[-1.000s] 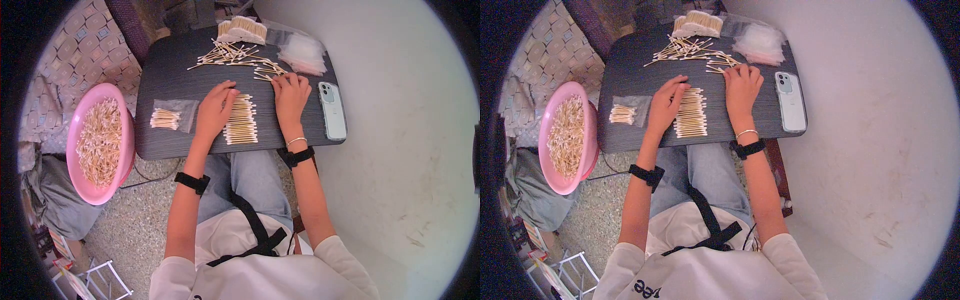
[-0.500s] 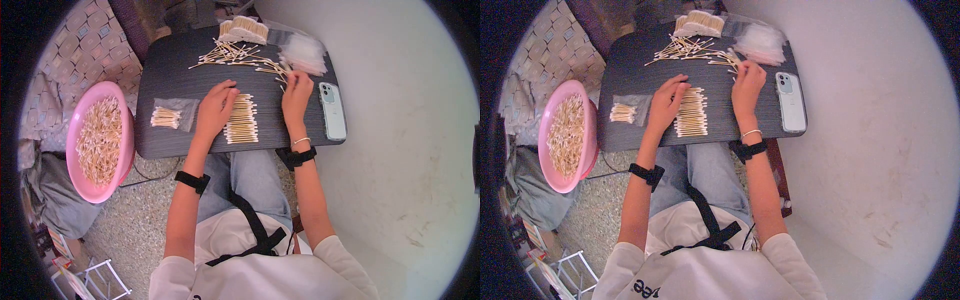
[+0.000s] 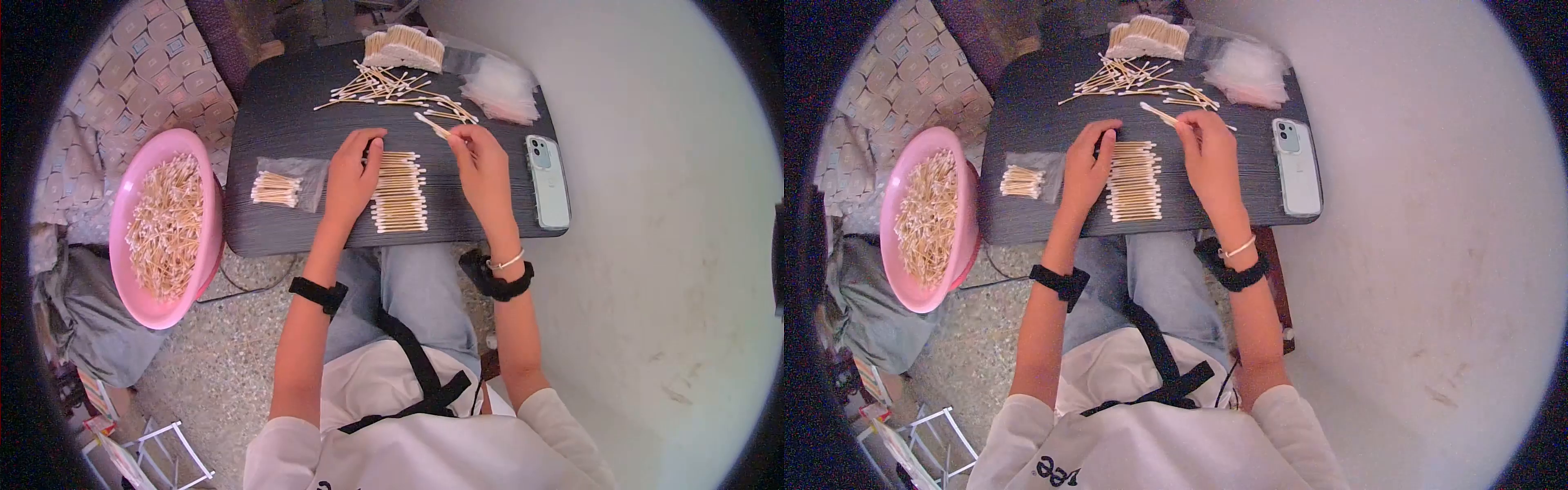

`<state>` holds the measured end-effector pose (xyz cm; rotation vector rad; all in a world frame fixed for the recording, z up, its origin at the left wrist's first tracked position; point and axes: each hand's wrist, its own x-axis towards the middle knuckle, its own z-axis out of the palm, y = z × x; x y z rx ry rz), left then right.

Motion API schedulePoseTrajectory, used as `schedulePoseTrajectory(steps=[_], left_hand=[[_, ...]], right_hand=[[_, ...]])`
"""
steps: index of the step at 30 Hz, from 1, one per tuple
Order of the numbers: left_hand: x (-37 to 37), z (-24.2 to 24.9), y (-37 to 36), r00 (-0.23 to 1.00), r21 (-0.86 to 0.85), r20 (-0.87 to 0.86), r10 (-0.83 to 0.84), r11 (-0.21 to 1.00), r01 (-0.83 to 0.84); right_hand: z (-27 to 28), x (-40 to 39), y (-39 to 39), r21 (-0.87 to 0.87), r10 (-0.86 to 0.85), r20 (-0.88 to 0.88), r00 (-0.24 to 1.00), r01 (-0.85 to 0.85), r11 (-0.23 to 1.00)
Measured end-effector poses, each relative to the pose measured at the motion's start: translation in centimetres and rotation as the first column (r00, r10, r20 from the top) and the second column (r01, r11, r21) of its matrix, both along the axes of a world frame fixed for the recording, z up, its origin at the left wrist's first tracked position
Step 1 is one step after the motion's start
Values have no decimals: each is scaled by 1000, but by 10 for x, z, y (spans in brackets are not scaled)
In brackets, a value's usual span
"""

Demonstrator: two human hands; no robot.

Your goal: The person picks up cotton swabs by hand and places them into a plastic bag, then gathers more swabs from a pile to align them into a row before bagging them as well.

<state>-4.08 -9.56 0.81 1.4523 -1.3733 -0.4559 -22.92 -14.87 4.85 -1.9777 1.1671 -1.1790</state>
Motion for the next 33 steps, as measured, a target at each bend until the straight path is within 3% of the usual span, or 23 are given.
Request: schedulePoseTrajectory(steps=[4, 7, 13, 16, 19, 28, 33], left_hand=[[3, -14, -6, 998, -85, -21, 59, 995, -60], [3, -21, -9, 992, -105, -97, 82, 990, -92], [4, -20, -10, 991, -128, -88, 97, 986, -108], [4, -20, -11, 993, -156, -58, 107, 981, -115], [5, -21, -11, 993, -153, -46, 110, 981, -116], [5, -22, -11, 993, -170, -34, 114, 978, -118], [5, -21, -10, 994, -156, -19, 108, 982, -109]], right_hand=[[-9, 24, -25, -124, 96, -128, 987, -112, 986], [-10, 36, -41, 81, 198, -255, 946, -184, 980], [-31, 45, -62, 83, 321, -349, 881, -312, 946], [-33, 50, -64, 173, 363, -359, 859, -321, 931], [-34, 54, -60, -28, 301, -371, 879, -334, 942], [-25, 40, -63, 52, 228, -442, 868, -229, 972], [-23, 29, -64, -36, 147, -475, 868, -186, 982]])
